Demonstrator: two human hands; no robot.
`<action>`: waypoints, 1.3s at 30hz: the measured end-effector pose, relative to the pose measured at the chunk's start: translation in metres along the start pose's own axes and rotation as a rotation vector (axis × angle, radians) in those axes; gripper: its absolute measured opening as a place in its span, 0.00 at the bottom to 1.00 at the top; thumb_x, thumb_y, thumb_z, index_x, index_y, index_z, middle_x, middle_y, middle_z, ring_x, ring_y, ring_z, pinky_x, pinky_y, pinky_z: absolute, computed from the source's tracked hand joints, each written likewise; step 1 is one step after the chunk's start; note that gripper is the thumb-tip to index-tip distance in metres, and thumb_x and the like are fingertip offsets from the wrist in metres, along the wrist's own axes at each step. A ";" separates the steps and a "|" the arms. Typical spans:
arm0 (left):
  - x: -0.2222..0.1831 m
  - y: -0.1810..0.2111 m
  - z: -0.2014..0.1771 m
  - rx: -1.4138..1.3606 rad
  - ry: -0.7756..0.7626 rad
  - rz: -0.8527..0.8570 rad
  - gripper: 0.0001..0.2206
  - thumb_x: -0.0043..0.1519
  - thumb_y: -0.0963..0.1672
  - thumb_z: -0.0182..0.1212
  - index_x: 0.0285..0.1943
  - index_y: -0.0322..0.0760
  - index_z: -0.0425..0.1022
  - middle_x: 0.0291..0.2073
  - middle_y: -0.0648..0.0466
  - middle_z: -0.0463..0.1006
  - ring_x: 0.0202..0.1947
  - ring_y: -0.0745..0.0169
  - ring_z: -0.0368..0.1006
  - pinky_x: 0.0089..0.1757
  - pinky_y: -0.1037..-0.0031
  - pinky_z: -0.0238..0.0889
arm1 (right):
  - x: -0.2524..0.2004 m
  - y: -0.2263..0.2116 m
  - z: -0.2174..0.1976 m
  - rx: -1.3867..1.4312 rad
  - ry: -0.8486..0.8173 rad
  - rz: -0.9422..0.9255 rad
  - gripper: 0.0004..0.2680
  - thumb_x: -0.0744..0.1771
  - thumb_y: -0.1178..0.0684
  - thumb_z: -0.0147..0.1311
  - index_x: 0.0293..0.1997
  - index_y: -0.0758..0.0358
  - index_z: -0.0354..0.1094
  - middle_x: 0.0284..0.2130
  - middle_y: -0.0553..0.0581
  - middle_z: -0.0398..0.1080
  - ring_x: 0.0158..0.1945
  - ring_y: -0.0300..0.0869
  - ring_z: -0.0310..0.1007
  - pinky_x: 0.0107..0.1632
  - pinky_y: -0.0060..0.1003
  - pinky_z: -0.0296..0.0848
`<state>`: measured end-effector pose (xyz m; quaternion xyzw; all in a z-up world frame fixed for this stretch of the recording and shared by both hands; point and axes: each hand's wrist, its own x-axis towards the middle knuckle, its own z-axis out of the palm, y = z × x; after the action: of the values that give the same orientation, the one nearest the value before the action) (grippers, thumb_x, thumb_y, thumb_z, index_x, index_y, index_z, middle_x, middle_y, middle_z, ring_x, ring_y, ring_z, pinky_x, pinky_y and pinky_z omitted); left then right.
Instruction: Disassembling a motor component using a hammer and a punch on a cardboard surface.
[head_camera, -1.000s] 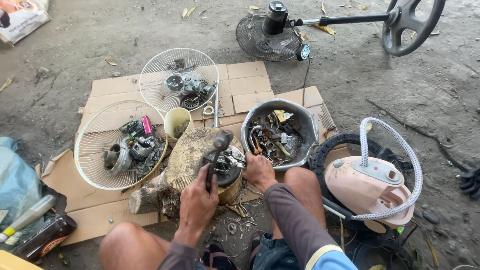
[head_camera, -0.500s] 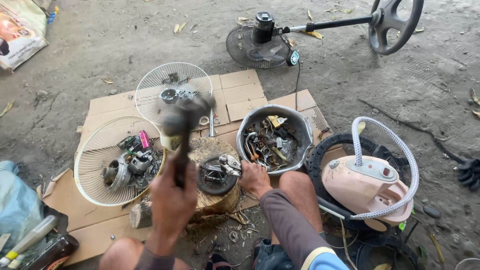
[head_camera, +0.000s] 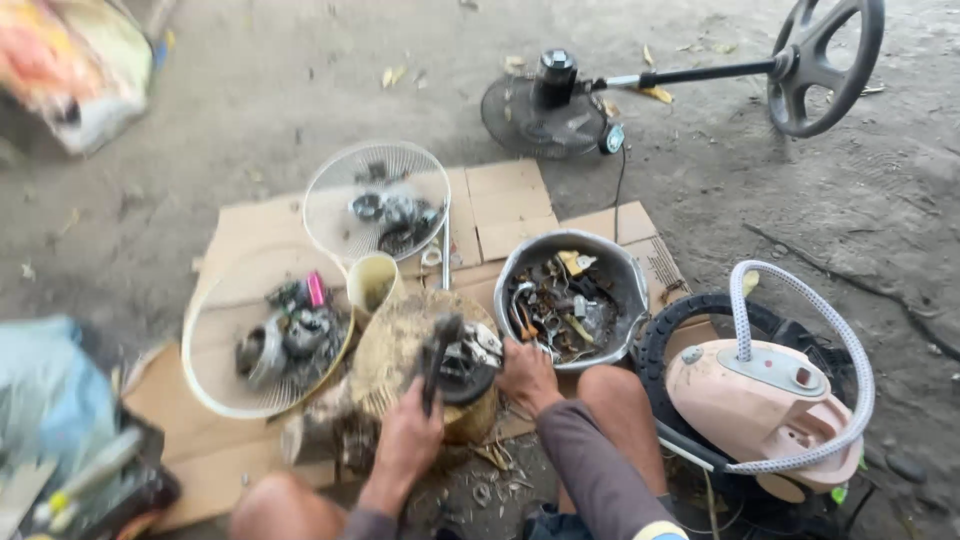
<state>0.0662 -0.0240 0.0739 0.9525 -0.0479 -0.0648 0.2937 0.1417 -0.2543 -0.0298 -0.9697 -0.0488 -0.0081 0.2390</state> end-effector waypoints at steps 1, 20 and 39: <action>0.004 0.005 -0.007 -0.026 0.081 -0.043 0.10 0.66 0.44 0.56 0.54 0.36 0.71 0.32 0.45 0.83 0.21 0.53 0.80 0.22 0.68 0.76 | 0.016 -0.003 -0.002 0.041 -0.003 0.053 0.09 0.62 0.49 0.58 0.39 0.62 0.68 0.32 0.65 0.75 0.33 0.62 0.75 0.38 0.57 0.73; -0.073 -0.048 0.030 -0.487 0.036 -0.380 0.09 0.70 0.45 0.51 0.41 0.36 0.72 0.19 0.54 0.71 0.11 0.65 0.64 0.12 0.75 0.59 | -0.010 -0.011 -0.028 0.015 -0.113 0.045 0.09 0.68 0.50 0.59 0.44 0.64 0.68 0.22 0.52 0.74 0.18 0.40 0.69 0.19 0.35 0.68; -0.045 0.192 -0.179 -0.977 0.528 0.581 0.06 0.71 0.46 0.55 0.49 0.42 0.67 0.28 0.59 0.72 0.21 0.72 0.67 0.25 0.83 0.63 | -0.012 -0.010 -0.020 -0.066 -0.134 0.008 0.07 0.69 0.52 0.58 0.36 0.63 0.65 0.20 0.50 0.67 0.19 0.38 0.63 0.22 0.34 0.67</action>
<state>0.0386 -0.0767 0.3332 0.6401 -0.1953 0.2408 0.7029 0.1292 -0.2558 -0.0079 -0.9756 -0.0608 0.0564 0.2031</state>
